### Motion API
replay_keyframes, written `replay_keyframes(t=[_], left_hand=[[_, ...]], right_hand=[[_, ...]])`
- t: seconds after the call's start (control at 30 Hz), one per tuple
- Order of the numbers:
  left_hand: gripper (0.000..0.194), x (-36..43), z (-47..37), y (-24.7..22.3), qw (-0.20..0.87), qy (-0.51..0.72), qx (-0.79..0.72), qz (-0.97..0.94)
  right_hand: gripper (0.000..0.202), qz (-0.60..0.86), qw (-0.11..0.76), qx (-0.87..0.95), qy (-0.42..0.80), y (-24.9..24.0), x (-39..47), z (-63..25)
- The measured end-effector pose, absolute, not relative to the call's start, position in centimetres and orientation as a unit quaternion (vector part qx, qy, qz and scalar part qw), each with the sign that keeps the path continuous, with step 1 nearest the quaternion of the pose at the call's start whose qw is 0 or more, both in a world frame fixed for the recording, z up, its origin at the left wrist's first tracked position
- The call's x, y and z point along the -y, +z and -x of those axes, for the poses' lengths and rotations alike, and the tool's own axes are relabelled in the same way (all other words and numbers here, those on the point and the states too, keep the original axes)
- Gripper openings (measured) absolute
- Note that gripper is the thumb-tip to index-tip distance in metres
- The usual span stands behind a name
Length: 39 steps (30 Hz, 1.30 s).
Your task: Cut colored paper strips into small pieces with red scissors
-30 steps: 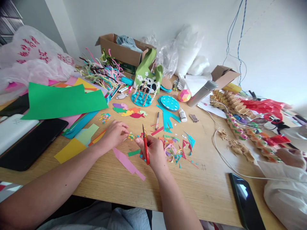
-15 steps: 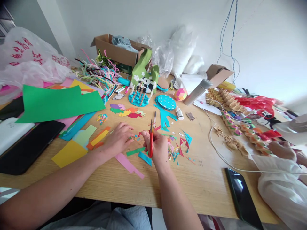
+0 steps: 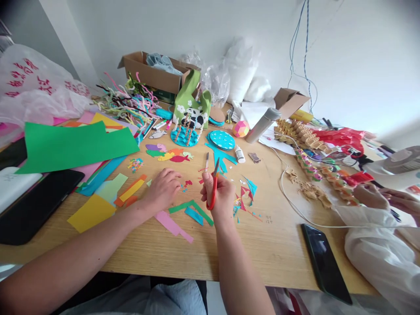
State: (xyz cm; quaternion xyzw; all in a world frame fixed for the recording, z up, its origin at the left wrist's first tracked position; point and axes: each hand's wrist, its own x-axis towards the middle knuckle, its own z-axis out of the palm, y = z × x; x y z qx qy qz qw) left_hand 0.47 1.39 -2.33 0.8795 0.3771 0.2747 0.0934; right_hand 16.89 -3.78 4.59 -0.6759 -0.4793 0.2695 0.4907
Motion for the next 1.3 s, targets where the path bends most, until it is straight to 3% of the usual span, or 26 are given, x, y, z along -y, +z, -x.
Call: replay_keyframes(t=[0.23,0.4,0.53,0.7,0.8,0.87,1.03,1.13,1.3], left_hand=[[0.017,-1.1,-4.4,0.3,0.152,0.278,-0.333,-0.888],[0.014,-2.0,-9.4,-0.2,0.194,0.266,-0.275,-0.903],[0.011,-3.3,-8.5,-1.0,0.277,0.292,-0.317,-0.859],[0.028,-4.9,-1.9,-0.4,0.512,0.304,-0.420,-0.685],[0.042,-4.7,1.7,1.0,0.574,0.338,-0.430,-0.609],[0.039,-3.9,3.0,2.1,0.530,0.343,-0.410,-0.658],[0.029,-1.5,3.1,3.9,0.262,0.336,-0.294,-0.856],[0.019,-1.0,2.4,3.6,0.157,0.290,-0.264,-0.907],[0.018,-1.1,2.0,2.1,0.139,0.292,-0.280,-0.904]], right_hand=[[0.053,0.656,0.514,0.501,0.232,5.7,4.4,-17.8],[0.051,0.631,0.523,0.516,0.250,5.8,4.7,-18.1],[0.049,0.662,0.431,0.562,0.247,4.9,4.3,-18.2],[0.049,0.663,0.262,0.700,-0.024,3.1,3.6,-17.7],[0.046,0.615,0.187,0.756,-0.125,2.2,3.4,-17.1],[0.045,0.590,0.157,0.776,-0.157,1.8,3.3,-16.7],[0.029,0.563,0.076,0.811,-0.141,1.5,3.6,-15.4],[0.020,0.562,0.028,0.818,-0.116,1.6,3.6,-14.9],[0.020,0.568,-0.005,0.817,-0.102,1.8,3.5,-14.6]])
